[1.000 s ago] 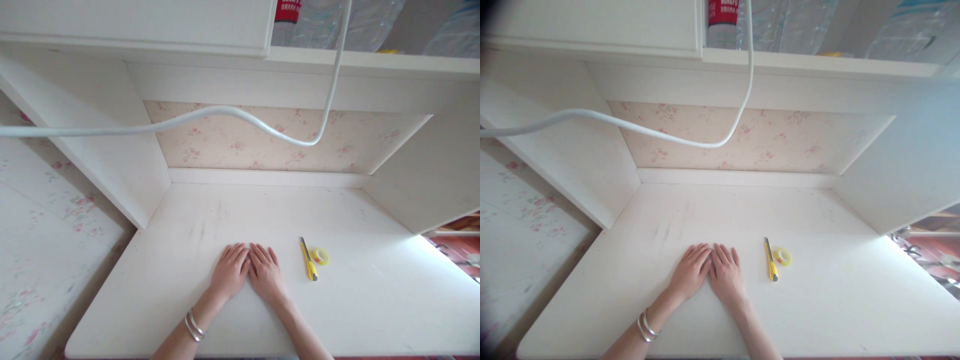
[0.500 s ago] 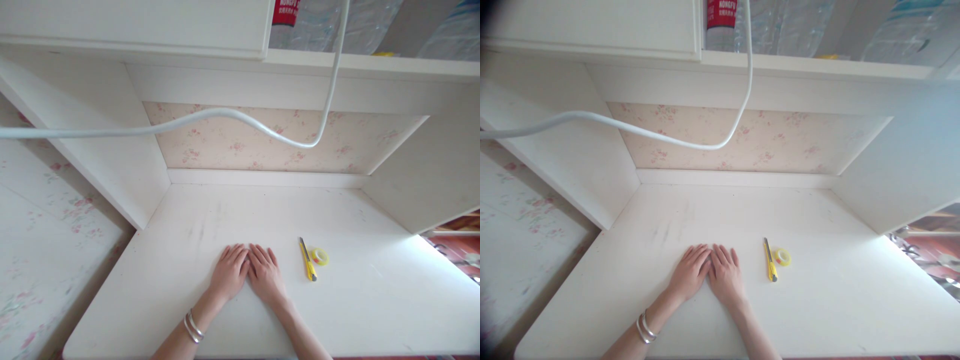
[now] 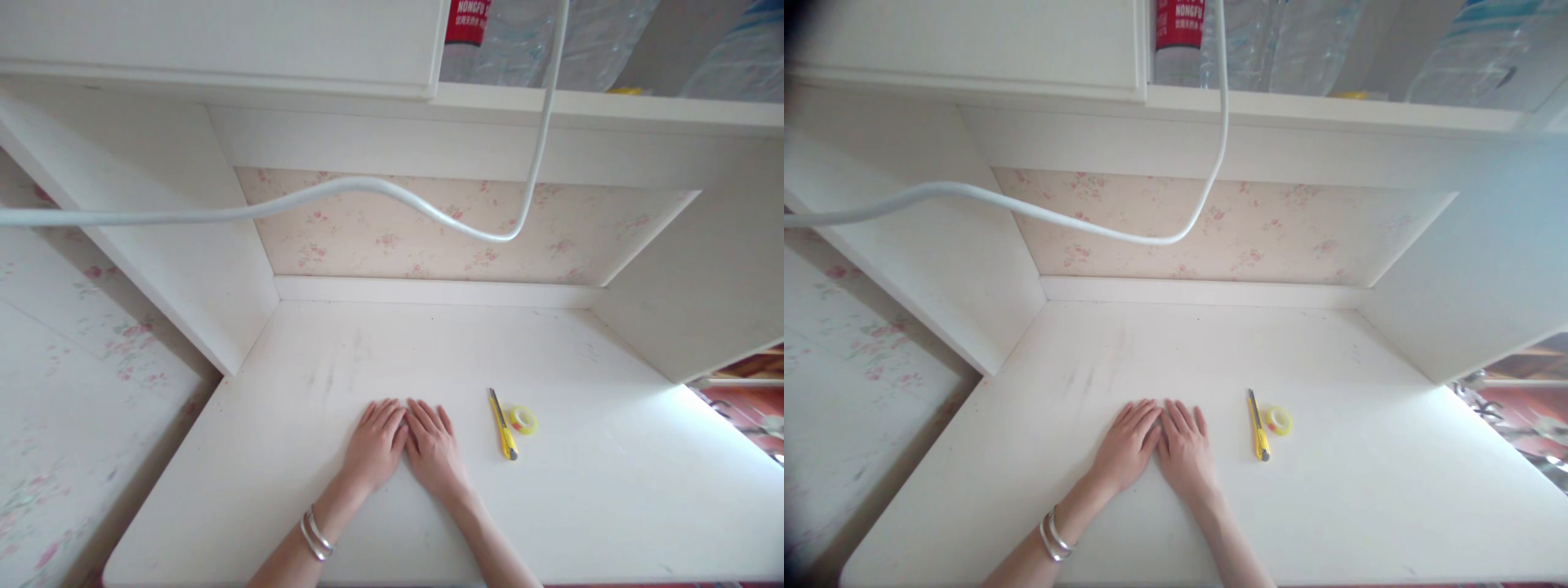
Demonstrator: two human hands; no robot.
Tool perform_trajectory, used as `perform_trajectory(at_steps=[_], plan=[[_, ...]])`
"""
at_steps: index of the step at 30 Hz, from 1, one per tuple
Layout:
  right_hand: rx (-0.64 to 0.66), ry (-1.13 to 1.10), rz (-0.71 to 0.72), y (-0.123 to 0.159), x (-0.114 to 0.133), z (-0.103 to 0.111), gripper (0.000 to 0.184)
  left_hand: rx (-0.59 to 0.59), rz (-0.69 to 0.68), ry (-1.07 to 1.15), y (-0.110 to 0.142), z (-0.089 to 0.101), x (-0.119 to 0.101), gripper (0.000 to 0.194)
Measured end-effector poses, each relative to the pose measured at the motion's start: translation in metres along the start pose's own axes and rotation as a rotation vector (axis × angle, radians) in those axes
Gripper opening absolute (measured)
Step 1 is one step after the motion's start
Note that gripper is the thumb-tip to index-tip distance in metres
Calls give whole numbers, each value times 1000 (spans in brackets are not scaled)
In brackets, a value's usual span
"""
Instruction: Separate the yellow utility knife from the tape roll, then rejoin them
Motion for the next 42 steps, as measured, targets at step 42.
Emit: perform_trajectory(at_steps=[42], plan=[[-70,-78,-159,18,-31,8,45,31,-5,94,9,6,-21,46]])
Point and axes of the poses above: each hand's wrist, its own y-axis away from the middle knuckle, its own z-axis out of the back of the hand, x = y × z, the point moved 9 cm from there along -y, towards the middle knuckle, and after that the axes turned 4 degrees about -y, right-handed, at the moved point
